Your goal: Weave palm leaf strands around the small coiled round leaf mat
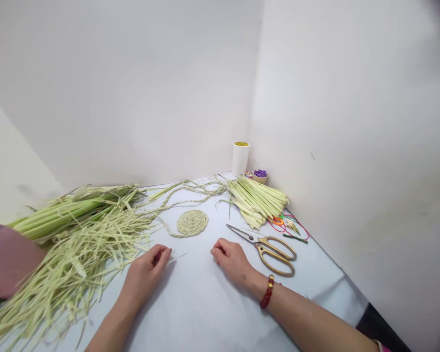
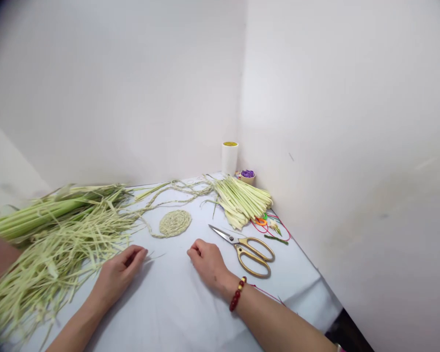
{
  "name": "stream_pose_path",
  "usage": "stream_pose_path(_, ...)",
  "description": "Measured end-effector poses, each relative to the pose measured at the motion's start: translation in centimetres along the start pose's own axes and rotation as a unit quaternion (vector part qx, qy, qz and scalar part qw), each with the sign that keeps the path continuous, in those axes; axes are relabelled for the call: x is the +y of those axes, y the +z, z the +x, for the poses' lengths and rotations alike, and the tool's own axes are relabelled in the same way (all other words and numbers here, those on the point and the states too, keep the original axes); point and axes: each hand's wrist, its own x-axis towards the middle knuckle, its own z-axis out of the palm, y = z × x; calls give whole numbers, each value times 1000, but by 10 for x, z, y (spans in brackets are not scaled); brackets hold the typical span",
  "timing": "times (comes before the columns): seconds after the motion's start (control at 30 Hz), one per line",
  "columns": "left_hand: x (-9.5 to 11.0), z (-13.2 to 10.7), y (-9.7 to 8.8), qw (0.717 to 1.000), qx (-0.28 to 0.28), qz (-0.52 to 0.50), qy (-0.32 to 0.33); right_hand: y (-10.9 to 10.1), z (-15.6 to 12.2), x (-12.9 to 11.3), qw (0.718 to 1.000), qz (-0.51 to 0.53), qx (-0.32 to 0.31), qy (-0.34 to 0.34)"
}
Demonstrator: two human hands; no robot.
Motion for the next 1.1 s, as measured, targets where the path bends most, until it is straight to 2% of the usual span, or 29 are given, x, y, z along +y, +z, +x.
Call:
stream_pose_path(0.07, 5, -1, 1, 998, -51, 39, 11, 1, 0, -1, 1000, -16, 8, -3)
stream_pose_path(0.13, 9, -1, 1, 995, -63, 75, 11, -2, 1, -3, 1000, -6, -15, 10)
stream_pose_path(0.2, 10, -2, 0, 994, -47, 94, 12, -8, 4, -5, 998, 8, -54, 21)
stream_pose_path(0.27, 8, -4, 0, 995, -23, 97, 21, -19, 9, -6, 998, -4, -61, 3)
stream_pose_path(0.37, 4, -7, 1, 994, 39, 98, 37, -41, 21, -2, 997, -62, 2, -53)
stream_pose_path(0.43, 8, -8, 6, 992, 74, 91, 55, -56, 30, 4, 991, -107, 49, -71)
stream_pose_path(0.5, 23, -6, 16, 992, 79, 66, 79, -65, 36, 11, 984, -136, 86, -70)
stream_pose_path(0.57, 46, -1, 31, 993, 70, 25, 87, -67, 38, 16, 982, -140, 106, -64)
stream_pose_path(0.7, 98, 12, 64, 992, 3, -78, 103, -60, 35, 15, 983, -131, 95, -83)
stream_pose_path(0.8, 113, 17, 78, 986, -56, -98, 124, -73, 37, 9, 975, -162, 111, -103)
stream_pose_path(0.87, 111, 17, 82, 984, -79, -104, 122, -94, 43, 10, 957, -216, 169, -96)
stream_pose_path(0.97, 103, 18, 81, 984, -91, -128, 88, -129, 57, 21, 903, -330, 271, -49)
stream_pose_path(1.03, 100, 19, 81, 982, -103, -144, 71, -143, 66, 31, 869, -405, 283, 4)
stream_pose_path(1.1, 100, 20, 80, 979, -115, -154, 65, -148, 72, 39, 850, -449, 269, 56)
